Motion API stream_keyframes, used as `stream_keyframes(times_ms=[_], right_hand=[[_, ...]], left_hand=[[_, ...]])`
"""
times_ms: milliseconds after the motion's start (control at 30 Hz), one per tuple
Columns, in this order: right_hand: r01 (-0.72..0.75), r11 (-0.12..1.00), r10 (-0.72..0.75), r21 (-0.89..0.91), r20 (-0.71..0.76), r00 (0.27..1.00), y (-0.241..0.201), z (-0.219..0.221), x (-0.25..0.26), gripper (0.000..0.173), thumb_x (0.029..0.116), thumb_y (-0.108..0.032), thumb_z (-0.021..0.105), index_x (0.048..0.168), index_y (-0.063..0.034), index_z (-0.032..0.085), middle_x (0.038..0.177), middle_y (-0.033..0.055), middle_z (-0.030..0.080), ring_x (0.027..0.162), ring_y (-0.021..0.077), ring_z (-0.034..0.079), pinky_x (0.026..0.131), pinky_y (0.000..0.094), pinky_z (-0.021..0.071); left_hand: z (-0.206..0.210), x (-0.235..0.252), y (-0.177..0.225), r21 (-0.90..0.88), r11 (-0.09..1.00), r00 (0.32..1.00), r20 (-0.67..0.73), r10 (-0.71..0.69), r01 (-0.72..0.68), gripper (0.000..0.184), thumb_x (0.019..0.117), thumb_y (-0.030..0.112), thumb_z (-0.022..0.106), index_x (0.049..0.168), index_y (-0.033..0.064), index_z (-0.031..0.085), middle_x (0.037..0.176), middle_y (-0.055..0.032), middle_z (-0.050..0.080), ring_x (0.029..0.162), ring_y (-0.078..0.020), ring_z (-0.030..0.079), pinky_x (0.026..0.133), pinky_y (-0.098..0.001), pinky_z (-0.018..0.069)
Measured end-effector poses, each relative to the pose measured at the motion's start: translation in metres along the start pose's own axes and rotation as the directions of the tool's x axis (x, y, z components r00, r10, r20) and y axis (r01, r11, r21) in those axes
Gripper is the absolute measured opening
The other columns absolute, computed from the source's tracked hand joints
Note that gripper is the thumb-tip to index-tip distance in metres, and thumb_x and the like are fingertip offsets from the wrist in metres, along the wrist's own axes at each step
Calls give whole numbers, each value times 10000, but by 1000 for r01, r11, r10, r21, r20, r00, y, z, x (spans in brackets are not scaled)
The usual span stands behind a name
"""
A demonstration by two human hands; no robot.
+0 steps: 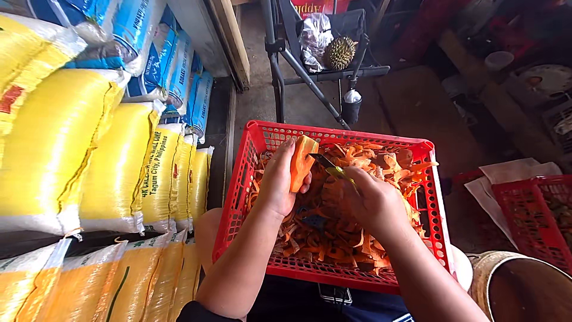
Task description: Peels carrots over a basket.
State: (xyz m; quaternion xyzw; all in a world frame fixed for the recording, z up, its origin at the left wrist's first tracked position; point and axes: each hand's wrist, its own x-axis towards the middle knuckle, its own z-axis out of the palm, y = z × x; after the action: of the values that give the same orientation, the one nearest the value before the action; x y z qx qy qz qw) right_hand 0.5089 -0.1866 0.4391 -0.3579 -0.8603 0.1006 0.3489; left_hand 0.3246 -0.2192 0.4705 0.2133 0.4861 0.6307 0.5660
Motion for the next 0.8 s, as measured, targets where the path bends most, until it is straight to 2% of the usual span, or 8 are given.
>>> stream_keyframes(times_ms=[100, 233, 333, 567, 700, 800], right_hand=[[26, 999, -27, -48, -22, 999, 0, -2, 1, 283, 1017, -200, 523, 1073, -16, 731, 609, 100, 590, 486, 256, 572, 432, 401, 439], [-15, 999, 15, 47, 6, 1000, -1, -1, -1, 280, 1029, -206, 525, 1094, -19, 723, 647, 90, 612, 505, 215, 561, 461, 375, 456], [-75, 992, 71, 98, 44, 997, -6, 0, -3, 268, 1027, -201, 533, 1095, -23, 721, 627, 66, 582, 500, 180, 531, 462, 341, 446], [-135, 982, 127, 130, 69, 989, -13, 7, -4, 260, 1021, -178, 540, 1105, 3, 705, 634, 81, 587, 514, 186, 549, 481, 349, 465], [-175, 960, 151, 219, 119, 981, -12, 10, -5, 273, 1039, -191, 517, 1127, 5, 684, 646, 40, 570, 541, 100, 516, 519, 254, 454], [-195, 960, 171, 201, 133, 976, -18, 11, -4, 273, 1042, -192, 519, 1139, 8, 677, 657, 65, 586, 550, 152, 546, 527, 316, 477]], left_hand=[[-1, 2, -2, 35, 998, 999, 3, 42, -43, 371, 1124, 411, 299, 1126, 153, 565, 734, -25, 588, 490, -57, 536, 418, -158, 444], [-2, 2, -7, 94, 985, 990, 14, 141, -142, 338, 1128, 371, 299, 1137, 157, 561, 726, -17, 589, 476, -46, 530, 410, -153, 448], [-2, 3, -11, 112, 973, 979, -3, 202, -200, 319, 1127, 357, 313, 1117, 163, 567, 719, -5, 588, 471, -38, 524, 415, -153, 452], [0, 5, -22, 138, 929, 936, -24, 350, -344, 252, 1123, 319, 345, 1083, 186, 554, 741, 30, 586, 475, -16, 515, 423, -141, 454], [1, 4, -24, 129, 927, 933, -26, 359, -353, 268, 1125, 327, 327, 1079, 183, 549, 729, 28, 581, 480, -20, 520, 431, -148, 460], [0, 5, -27, 148, 912, 919, -42, 393, -383, 268, 1123, 331, 329, 1082, 187, 551, 730, 40, 580, 485, -14, 527, 441, -150, 471]])
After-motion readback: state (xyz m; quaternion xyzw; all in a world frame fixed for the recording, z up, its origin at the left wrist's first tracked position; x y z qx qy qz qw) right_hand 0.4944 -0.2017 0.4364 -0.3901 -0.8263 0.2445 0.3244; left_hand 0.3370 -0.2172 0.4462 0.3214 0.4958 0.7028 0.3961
